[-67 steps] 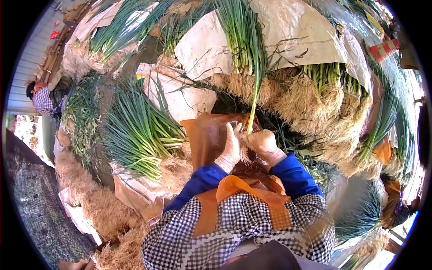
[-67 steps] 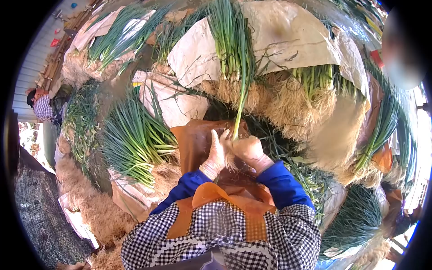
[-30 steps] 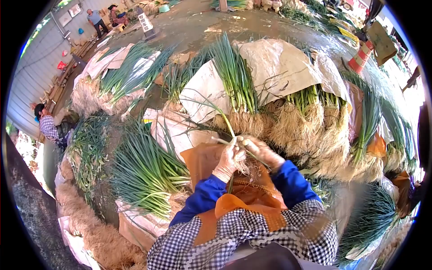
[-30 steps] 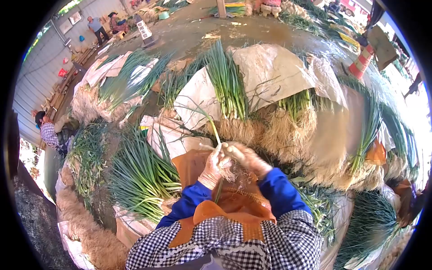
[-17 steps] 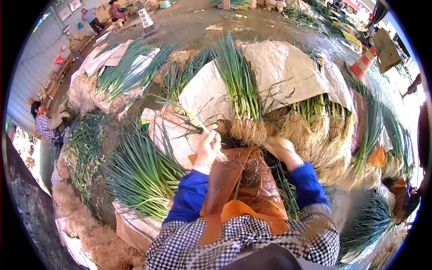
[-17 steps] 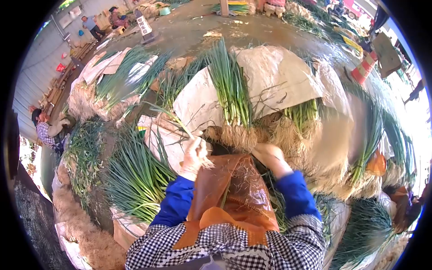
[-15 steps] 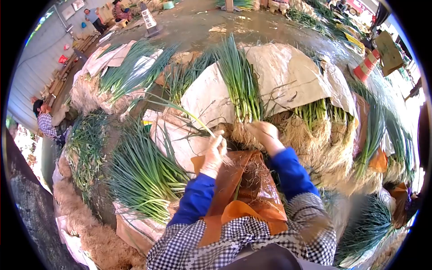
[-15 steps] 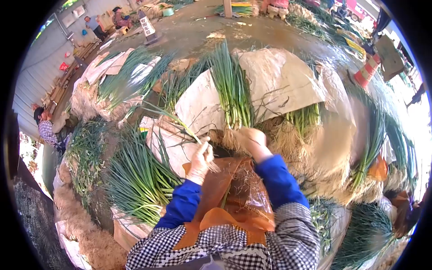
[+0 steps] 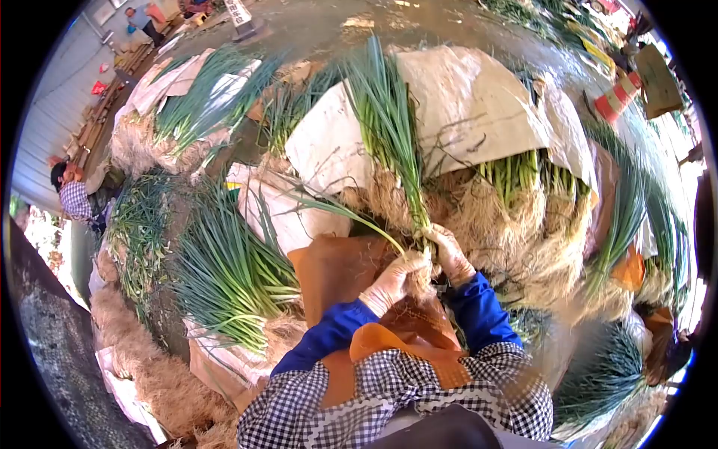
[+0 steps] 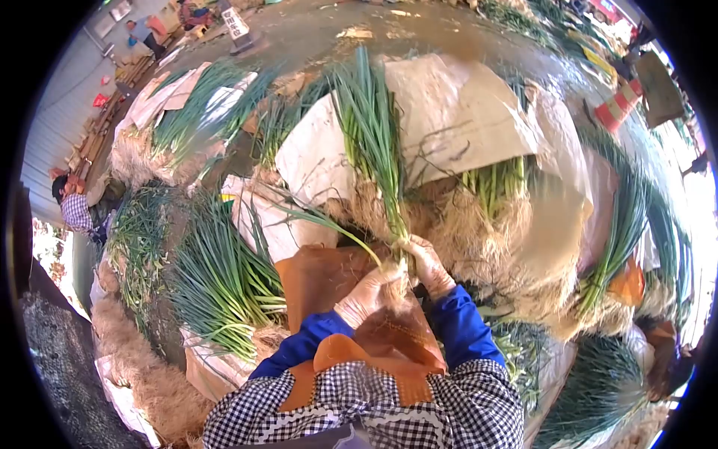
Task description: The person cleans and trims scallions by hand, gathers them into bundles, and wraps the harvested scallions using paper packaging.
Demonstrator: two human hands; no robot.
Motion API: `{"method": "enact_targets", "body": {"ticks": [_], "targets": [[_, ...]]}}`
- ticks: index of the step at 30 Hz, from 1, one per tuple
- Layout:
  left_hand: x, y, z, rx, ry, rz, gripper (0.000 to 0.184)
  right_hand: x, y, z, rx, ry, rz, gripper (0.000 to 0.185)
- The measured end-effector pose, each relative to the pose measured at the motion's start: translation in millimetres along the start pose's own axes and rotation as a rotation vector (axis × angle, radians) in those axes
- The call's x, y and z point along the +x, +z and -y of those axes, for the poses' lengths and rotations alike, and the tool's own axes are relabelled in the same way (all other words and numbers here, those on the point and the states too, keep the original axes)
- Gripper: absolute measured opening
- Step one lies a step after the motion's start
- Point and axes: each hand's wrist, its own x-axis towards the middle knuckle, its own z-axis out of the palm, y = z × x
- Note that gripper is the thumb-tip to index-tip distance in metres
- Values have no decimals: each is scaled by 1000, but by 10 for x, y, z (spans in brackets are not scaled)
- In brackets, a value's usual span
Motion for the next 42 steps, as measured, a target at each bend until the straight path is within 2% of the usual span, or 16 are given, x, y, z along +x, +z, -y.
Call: {"method": "enact_targets", "body": {"ticks": [4, 8, 13, 16, 18, 20, 22, 27, 29, 31, 33, 34, 36, 37, 39, 42], "targets": [[-110, -208, 378, 188, 15, -150, 17, -23, -166, -325, -500, -227, -197, 34], [-122, -292, 496, 247, 144, -272, 18, 112, 42, -204, -1596, -657, -373, 33], [-162, -342, 486, 168, 170, -311, 19, -482, -388, -276, -1772, -632, -368, 35], [-206, -208, 474, 180, 126, -238, 20, -646, -789, -636, -1301, -680, -697, 21], [-209, -250, 489, 218, 79, -179, 21, -650, -756, -580, -488, -340, -743, 19], [-169, -366, 554, 252, 132, -209, 23, -649, -671, -553, -331, -330, -696, 16], [-94, -471, 632, 322, 277, -227, 28, -567, -450, -403, -966, -581, -672, 21], [-178, -347, 722, 492, 378, -222, 28, 140, -250, -209, -1302, -460, -517, 32], [-188, -360, 688, 212, 252, -283, 26, 448, -508, -507, -1001, -561, -421, 36], [-167, -354, 646, 115, 255, -211, 23, 43, -137, -49, -186, -122, -250, 40], [-154, -362, 632, -71, 233, -68, 17, -243, -6, -175, -18, -92, -304, 38], [-168, -332, 567, -90, 198, -72, 16, -427, -49, -349, -436, -344, -250, 36], [-165, -295, 464, -104, 257, -67, 14, -775, -238, -682, -809, -144, -172, 37], [-187, -258, 409, -115, 285, -96, 13, -956, -434, -795, -745, 307, -159, 39], [-281, -162, 303, 5, 332, -118, 15, -1344, -1106, -940, -1768, 141, 139, 52], [-207, -336, 417, 299, 347, -126, 14, -1246, -1017, -560, -1805, 398, -352, 41]]}}
